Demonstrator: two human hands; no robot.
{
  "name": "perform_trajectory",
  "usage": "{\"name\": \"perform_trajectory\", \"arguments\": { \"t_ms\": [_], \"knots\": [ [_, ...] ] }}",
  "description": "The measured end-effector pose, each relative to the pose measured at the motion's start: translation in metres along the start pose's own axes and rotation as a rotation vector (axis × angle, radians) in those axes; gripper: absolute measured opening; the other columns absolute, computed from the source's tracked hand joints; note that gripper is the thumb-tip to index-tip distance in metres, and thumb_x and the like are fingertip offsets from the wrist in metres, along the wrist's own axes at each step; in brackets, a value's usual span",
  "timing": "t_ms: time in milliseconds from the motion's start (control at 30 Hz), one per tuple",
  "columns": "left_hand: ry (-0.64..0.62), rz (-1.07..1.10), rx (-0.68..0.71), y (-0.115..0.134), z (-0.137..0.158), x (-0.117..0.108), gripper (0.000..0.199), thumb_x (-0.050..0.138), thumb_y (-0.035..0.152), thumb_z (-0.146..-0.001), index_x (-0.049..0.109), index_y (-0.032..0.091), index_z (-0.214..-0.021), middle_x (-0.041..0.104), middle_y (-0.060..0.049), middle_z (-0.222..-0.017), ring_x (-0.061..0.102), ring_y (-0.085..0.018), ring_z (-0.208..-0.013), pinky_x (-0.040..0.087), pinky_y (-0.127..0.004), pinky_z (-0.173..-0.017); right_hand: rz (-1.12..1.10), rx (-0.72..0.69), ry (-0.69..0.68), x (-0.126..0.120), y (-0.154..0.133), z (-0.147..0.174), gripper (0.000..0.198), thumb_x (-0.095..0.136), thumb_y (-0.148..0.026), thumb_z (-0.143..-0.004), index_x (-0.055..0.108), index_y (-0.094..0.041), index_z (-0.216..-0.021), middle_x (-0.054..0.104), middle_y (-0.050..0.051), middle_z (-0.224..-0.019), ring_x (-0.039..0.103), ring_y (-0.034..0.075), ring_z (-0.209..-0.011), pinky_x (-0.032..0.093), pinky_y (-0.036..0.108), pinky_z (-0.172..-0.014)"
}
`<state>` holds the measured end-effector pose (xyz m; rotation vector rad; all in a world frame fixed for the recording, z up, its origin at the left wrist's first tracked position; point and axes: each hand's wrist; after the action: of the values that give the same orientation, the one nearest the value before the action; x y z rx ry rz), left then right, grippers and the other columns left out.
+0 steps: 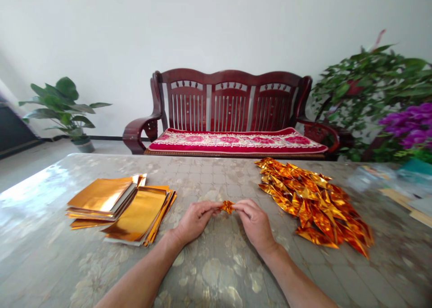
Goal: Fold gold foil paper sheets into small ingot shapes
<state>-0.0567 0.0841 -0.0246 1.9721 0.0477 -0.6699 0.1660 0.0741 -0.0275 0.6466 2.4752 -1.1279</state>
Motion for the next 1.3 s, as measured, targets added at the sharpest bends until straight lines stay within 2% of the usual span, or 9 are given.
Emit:
{"name": "perform_trajectory", "arguments": {
  "t_ms": [167,400,600,833,1133,1300],
  "knots": [
    [-0.027,0.044,-0.009,-0.0052,-0.0014,0.0007,0.038,0.045,0.014,-0.093,0.069,0.025,-0.12,0.075,-0.001,-0.105,0.07,-0.014,-0.091,0.055,-0.025,-0.084,-0.008,0.006,-0.011,0.0,-0.0003,0.0004,0.025,0.052,-0.011,-0.086,0.074,-0.023,-0.088,0.07,0.003,-0.086,0.067,0.017,-0.081,0.053,0.027,-0.075],
    [0.042,-0.088,-0.023,-0.0033,-0.0028,0.0019,0.031,0.057,0.009,-0.085,0.075,0.025,-0.105,0.077,0.0,-0.098,0.07,-0.015,-0.09,0.053,-0.025,-0.086,-0.007,0.004,-0.017,0.0004,-0.0004,0.0012,0.025,0.054,-0.01,-0.086,0.075,-0.023,-0.088,0.071,0.003,-0.087,0.068,0.017,-0.081,0.054,0.027,-0.075],
    [-0.011,-0.139,0.073,-0.0007,-0.0007,0.003,0.024,0.06,0.015,-0.088,0.072,0.024,-0.107,0.076,0.0,-0.1,0.07,-0.014,-0.091,0.052,-0.023,-0.086,-0.003,-0.003,-0.012,0.0001,0.0007,0.0015,0.025,0.055,-0.01,-0.086,0.076,-0.024,-0.088,0.071,0.003,-0.087,0.069,0.016,-0.081,0.054,0.026,-0.075],
    [0.054,-0.222,0.074,-0.0055,0.0006,-0.0011,0.014,0.058,0.015,-0.091,0.071,0.021,-0.093,0.074,0.0,-0.088,0.069,-0.013,-0.083,0.051,-0.021,-0.078,0.007,-0.058,-0.04,-0.0003,-0.0019,0.0032,0.03,0.052,-0.006,-0.086,0.076,-0.024,-0.088,0.071,0.003,-0.087,0.069,0.015,-0.081,0.054,0.024,-0.074],
    [0.063,-0.342,0.08,-0.0047,0.0031,-0.0026,0.016,0.051,0.017,-0.095,0.066,0.021,-0.094,0.07,-0.002,-0.09,0.066,-0.014,-0.083,0.05,-0.022,-0.076,0.036,-0.071,-0.041,-0.0014,-0.0052,0.0021,0.031,0.052,-0.007,-0.085,0.077,-0.025,-0.088,0.072,0.003,-0.087,0.069,0.015,-0.081,0.056,0.024,-0.074],
    [0.078,-0.302,0.08,-0.0022,0.0022,-0.0008,0.017,0.051,0.016,-0.094,0.067,0.022,-0.096,0.071,-0.001,-0.091,0.066,-0.013,-0.086,0.05,-0.022,-0.079,0.04,-0.071,-0.034,-0.0014,-0.0051,0.0028,0.03,0.052,-0.008,-0.086,0.077,-0.024,-0.09,0.073,0.003,-0.089,0.07,0.015,-0.082,0.057,0.025,-0.076]
  ]
}}
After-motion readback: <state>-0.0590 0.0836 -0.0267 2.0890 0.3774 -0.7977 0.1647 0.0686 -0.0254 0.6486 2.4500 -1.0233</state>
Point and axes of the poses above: each hand's wrist, its own z-axis away from the middle knuckle, its own x-axis out of the palm, y = z × x
